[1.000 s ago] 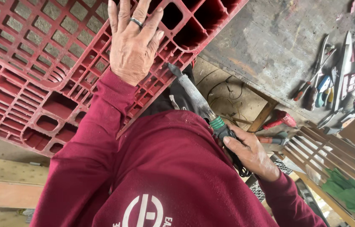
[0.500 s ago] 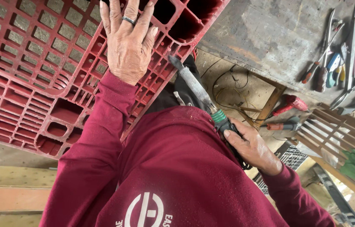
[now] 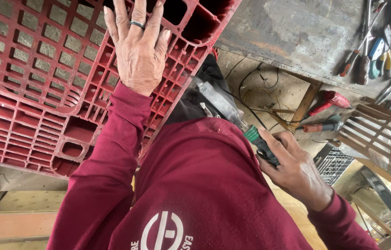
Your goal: The person uses a heated tool to melt and fuse the broken joints of a red plastic crate, moving the tip along various cracks and then lifting and turning the crate to inspect the work.
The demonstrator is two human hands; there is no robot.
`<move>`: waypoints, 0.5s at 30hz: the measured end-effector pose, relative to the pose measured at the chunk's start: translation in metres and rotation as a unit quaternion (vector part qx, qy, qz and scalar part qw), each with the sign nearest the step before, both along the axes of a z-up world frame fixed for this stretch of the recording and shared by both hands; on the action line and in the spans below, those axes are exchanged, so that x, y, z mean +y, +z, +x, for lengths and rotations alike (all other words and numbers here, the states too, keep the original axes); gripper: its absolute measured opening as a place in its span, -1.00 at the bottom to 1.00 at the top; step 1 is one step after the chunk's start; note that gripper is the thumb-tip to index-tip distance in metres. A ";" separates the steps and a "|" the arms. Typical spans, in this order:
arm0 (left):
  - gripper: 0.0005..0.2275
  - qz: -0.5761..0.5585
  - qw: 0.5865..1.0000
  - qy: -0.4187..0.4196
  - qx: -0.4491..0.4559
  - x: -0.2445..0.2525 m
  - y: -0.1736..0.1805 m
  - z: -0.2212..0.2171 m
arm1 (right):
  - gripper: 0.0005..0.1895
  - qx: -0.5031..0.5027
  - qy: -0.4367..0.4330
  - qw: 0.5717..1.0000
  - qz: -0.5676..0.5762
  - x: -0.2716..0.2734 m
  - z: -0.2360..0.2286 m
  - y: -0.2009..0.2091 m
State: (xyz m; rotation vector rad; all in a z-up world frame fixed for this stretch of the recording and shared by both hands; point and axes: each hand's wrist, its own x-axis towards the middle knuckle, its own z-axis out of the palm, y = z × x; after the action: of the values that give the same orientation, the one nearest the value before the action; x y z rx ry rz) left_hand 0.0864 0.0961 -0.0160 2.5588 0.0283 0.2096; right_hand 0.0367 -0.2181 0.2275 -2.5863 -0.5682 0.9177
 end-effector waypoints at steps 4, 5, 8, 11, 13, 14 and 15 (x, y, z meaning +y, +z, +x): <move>-0.60 -0.019 1.000 -0.001 0.009 0.001 0.005 -0.002 | -0.24 0.020 0.031 0.999 -0.038 0.008 0.000 0.010; -0.59 -0.027 1.000 0.000 0.009 0.001 0.006 0.000 | -0.24 0.018 0.032 0.998 -0.042 0.012 -0.001 0.010; -0.65 -0.027 1.000 -0.001 0.003 0.002 0.010 0.002 | -0.21 0.024 0.002 0.999 -0.040 0.025 -0.006 0.005; -0.64 -0.040 0.999 0.000 0.012 0.002 0.013 0.001 | -0.19 0.068 -0.059 0.996 -0.026 0.032 -0.013 0.001; -0.63 -0.039 0.999 -0.004 0.014 0.002 0.014 0.001 | -0.16 0.082 -0.086 0.992 -0.035 0.033 -0.018 -0.001; -0.63 -0.039 0.999 -0.005 0.015 0.003 0.015 0.001 | -0.15 0.089 -0.098 0.990 -0.040 0.033 -0.022 -0.002; -0.63 -0.053 0.998 -0.007 0.018 0.004 0.015 0.002 | -0.16 0.122 -0.134 0.983 -0.030 0.033 -0.023 -0.006</move>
State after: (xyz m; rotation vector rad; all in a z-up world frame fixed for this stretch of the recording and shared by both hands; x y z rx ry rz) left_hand 0.0885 0.1000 -0.0008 2.4559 0.0341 0.1531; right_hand 0.0141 -0.1851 0.2211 -2.4698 -0.1233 1.1462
